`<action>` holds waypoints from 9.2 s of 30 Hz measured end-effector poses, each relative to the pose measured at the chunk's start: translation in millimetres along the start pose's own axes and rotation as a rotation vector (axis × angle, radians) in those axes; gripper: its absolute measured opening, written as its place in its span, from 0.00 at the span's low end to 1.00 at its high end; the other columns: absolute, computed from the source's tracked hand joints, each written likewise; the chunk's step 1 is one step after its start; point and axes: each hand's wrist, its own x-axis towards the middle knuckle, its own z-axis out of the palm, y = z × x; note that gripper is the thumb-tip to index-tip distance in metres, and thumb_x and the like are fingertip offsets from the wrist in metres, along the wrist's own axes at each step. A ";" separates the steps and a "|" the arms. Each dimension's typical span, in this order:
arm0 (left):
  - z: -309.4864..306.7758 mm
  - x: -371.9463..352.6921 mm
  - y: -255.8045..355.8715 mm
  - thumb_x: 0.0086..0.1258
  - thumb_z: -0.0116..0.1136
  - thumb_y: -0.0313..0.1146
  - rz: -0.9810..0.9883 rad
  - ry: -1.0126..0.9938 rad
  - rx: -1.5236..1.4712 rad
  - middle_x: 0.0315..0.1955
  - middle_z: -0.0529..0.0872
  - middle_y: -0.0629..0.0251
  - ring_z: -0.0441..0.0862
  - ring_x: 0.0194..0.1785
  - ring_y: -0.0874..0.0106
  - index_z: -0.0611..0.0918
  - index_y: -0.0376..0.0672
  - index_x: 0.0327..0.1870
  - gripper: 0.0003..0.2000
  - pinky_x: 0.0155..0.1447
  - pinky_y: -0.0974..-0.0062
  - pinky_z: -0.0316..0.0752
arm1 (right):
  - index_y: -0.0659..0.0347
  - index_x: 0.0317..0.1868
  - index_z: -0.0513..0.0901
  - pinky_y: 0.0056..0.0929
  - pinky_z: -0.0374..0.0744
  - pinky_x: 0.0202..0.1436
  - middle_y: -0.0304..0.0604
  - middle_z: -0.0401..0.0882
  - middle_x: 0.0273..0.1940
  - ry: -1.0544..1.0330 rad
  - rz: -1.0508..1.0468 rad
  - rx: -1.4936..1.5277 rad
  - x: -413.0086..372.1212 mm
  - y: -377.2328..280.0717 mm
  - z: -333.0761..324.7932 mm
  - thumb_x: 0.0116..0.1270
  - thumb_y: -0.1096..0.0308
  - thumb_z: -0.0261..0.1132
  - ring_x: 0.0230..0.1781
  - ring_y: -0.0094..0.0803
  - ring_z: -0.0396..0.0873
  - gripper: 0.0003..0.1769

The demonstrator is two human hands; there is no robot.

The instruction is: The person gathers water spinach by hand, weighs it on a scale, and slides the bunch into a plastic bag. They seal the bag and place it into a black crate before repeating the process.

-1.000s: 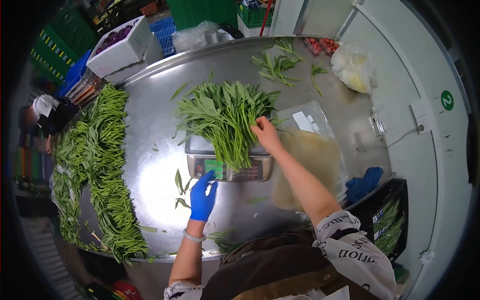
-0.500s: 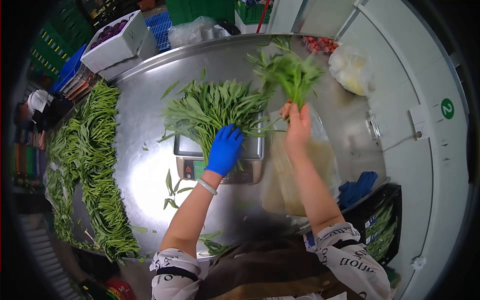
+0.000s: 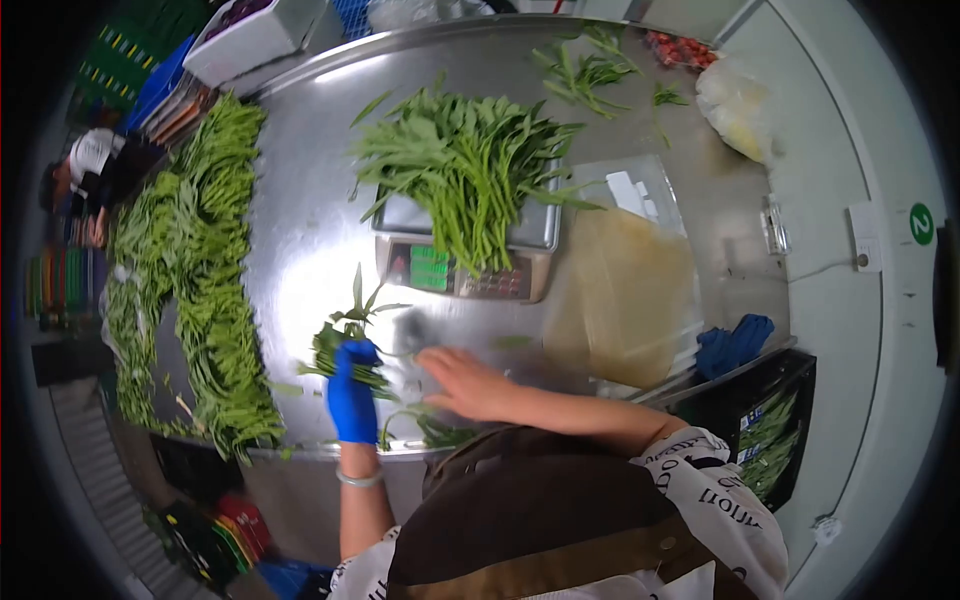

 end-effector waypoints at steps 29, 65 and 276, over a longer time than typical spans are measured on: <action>18.7 24.1 -17.1 0.74 0.48 0.41 -0.115 -0.304 -0.056 0.60 0.74 0.55 0.71 0.62 0.66 0.69 0.33 0.64 0.24 0.67 0.66 0.65 | 0.67 0.38 0.78 0.32 0.72 0.34 0.46 0.75 0.33 -0.128 0.228 0.309 82.2 -1.3 -12.7 0.57 0.65 0.69 0.29 0.35 0.74 0.15; -53.7 46.5 -6.9 0.66 0.59 0.45 -0.256 -0.216 1.360 0.25 0.86 0.61 0.83 0.29 0.69 0.86 0.38 0.36 0.17 0.37 0.73 0.75 | 0.62 0.46 0.78 0.33 0.76 0.35 0.45 0.81 0.39 0.404 0.278 -0.313 95.8 70.7 -135.0 0.60 0.61 0.68 0.30 0.37 0.77 0.18; 256.2 -22.9 -266.4 0.62 0.54 0.17 0.094 -0.763 1.057 0.57 0.76 0.60 0.69 0.64 0.69 0.75 0.37 0.59 0.21 0.68 0.72 0.61 | 0.59 0.40 0.74 0.41 0.73 0.33 0.45 0.75 0.27 0.765 0.653 0.049 -259.2 208.1 -125.3 0.64 0.68 0.61 0.31 0.44 0.76 0.07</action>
